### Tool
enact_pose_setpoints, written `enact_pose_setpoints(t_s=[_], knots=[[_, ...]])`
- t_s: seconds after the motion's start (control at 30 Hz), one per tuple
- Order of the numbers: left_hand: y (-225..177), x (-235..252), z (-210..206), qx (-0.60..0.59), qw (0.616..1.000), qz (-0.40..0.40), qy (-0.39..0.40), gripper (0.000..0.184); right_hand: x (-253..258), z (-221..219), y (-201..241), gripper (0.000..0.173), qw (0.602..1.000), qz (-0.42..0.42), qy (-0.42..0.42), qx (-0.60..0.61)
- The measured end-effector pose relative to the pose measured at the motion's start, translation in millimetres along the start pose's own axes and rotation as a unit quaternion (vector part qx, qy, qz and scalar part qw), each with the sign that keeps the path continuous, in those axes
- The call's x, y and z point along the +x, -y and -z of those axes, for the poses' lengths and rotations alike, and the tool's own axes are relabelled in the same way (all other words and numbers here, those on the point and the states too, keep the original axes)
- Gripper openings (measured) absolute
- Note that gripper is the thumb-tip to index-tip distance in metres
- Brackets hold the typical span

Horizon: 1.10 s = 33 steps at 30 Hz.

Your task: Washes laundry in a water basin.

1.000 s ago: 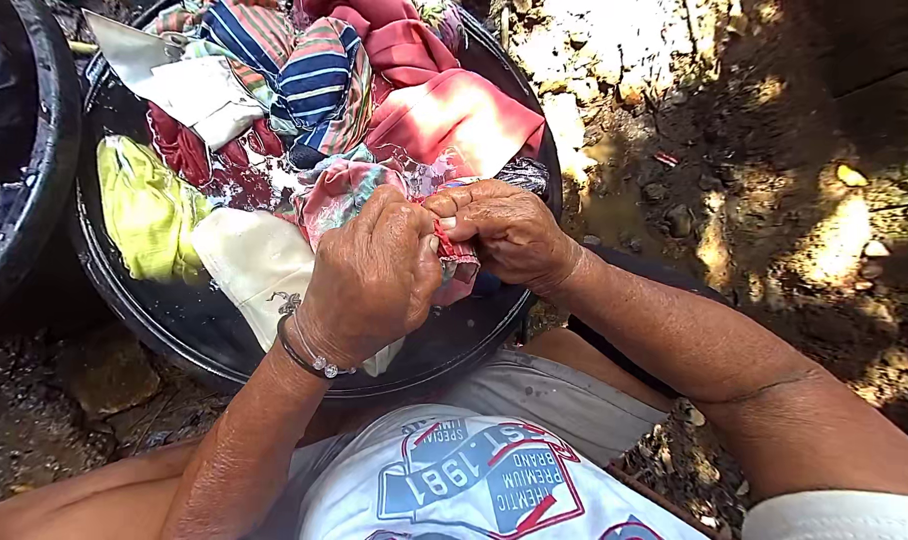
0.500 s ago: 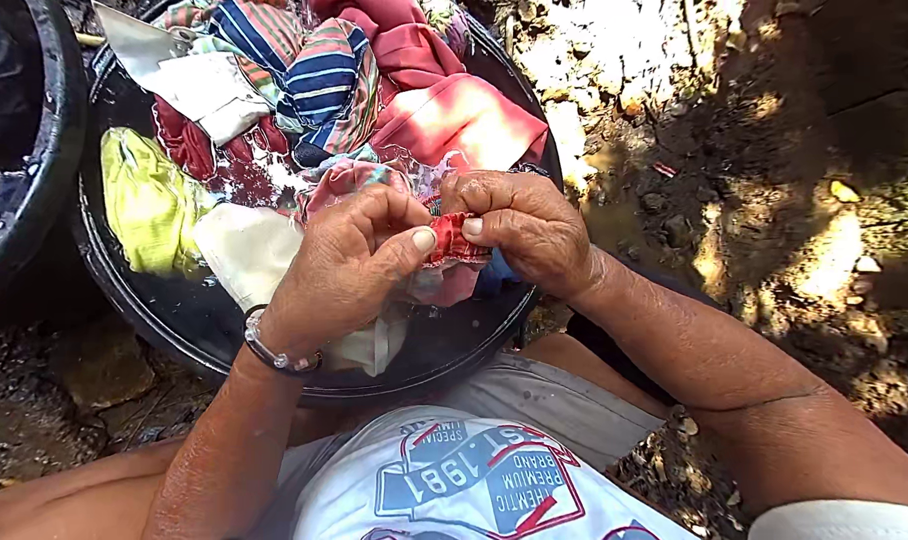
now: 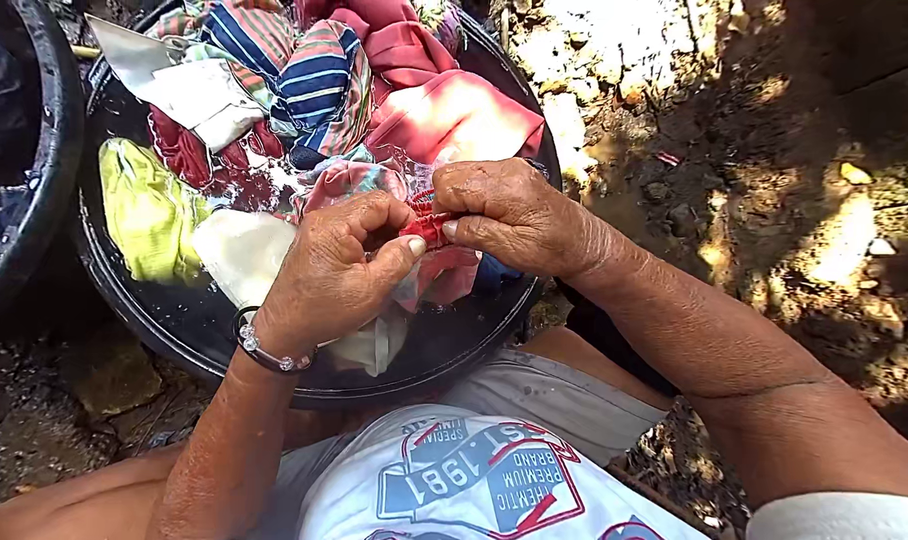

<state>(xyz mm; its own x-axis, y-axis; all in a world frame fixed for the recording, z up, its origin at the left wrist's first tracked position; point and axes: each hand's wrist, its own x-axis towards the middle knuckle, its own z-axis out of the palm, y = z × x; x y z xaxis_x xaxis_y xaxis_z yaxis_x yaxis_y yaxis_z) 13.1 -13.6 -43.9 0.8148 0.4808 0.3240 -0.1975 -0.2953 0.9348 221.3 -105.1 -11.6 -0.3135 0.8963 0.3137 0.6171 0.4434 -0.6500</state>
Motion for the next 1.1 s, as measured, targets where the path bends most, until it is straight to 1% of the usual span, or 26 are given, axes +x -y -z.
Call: enact_pose_setpoints(t_s=[0.13,0.23,0.33,0.47,0.53,0.6,0.67,0.73,0.8,0.87,0.9,0.97,1.0,1.03,1.1], knots=[[0.3,0.8,2.9,0.048,0.998,0.003,0.028,0.014,-0.8,-0.8,5.5,0.023,0.996,0.023,0.021,-0.084],[-0.7,1.8,3.3,0.074,0.996,0.008,0.037,0.014,-0.7,-5.0,7.3,0.022,0.991,0.039,0.028,-0.126],[-0.4,2.6,2.3,0.088,0.995,0.007,0.045,0.013,-1.3,-7.8,7.3,0.022,0.992,0.042,0.028,-0.115],[-1.6,3.8,0.9,0.084,0.994,0.032,0.058,0.013,0.1,-7.1,5.1,0.022,0.994,0.043,0.03,-0.095],[-2.9,5.4,1.6,0.067,0.994,0.051,0.073,0.013,2.2,-6.1,4.4,0.022,0.994,0.045,0.031,-0.092],[-6.2,6.0,1.3,0.027,0.995,0.066,0.071,0.012,4.5,-5.3,4.1,0.022,0.995,0.051,0.02,-0.079],[-12.6,4.7,0.7,-0.035,0.995,0.085,0.037,0.015,6.4,-5.0,4.0,0.023,0.996,0.06,-0.021,-0.069],[-20.3,4.3,4.4,-0.099,0.989,0.105,-0.021,0.019,8.0,-4.0,3.7,0.034,0.992,0.065,-0.079,-0.069],[-29.2,7.6,13.1,-0.156,0.978,0.105,-0.088,0.023,8.6,-2.1,3.4,0.044,0.986,0.072,-0.134,-0.069],[-44.3,13.9,28.1,-0.176,0.97,0.081,-0.147,0.025,9.1,-1.5,5.9,0.046,0.977,0.083,-0.181,-0.079],[-53.2,17.6,38.6,-0.17,0.969,0.056,-0.173,0.027,9.0,-1.1,7.3,0.045,0.973,0.09,-0.197,-0.08],[-68.8,26.3,67.0,-0.142,0.964,-0.012,-0.225,0.028,7.4,-0.7,8.8,0.043,0.969,0.1,-0.212,-0.077],[-71.3,28.4,88.7,-0.141,0.959,-0.053,-0.24,0.027,6.3,-0.6,9.1,0.042,0.967,0.106,-0.219,-0.072],[-67.1,22.9,118.6,-0.132,0.962,-0.092,-0.22,0.025,5.1,-0.4,9.3,0.041,0.966,0.11,-0.225,-0.063],[-36.0,-6.9,198.2,-0.105,0.978,-0.153,-0.1,0.03,2.9,0.1,7.8,0.038,0.963,0.118,-0.24,-0.038]])
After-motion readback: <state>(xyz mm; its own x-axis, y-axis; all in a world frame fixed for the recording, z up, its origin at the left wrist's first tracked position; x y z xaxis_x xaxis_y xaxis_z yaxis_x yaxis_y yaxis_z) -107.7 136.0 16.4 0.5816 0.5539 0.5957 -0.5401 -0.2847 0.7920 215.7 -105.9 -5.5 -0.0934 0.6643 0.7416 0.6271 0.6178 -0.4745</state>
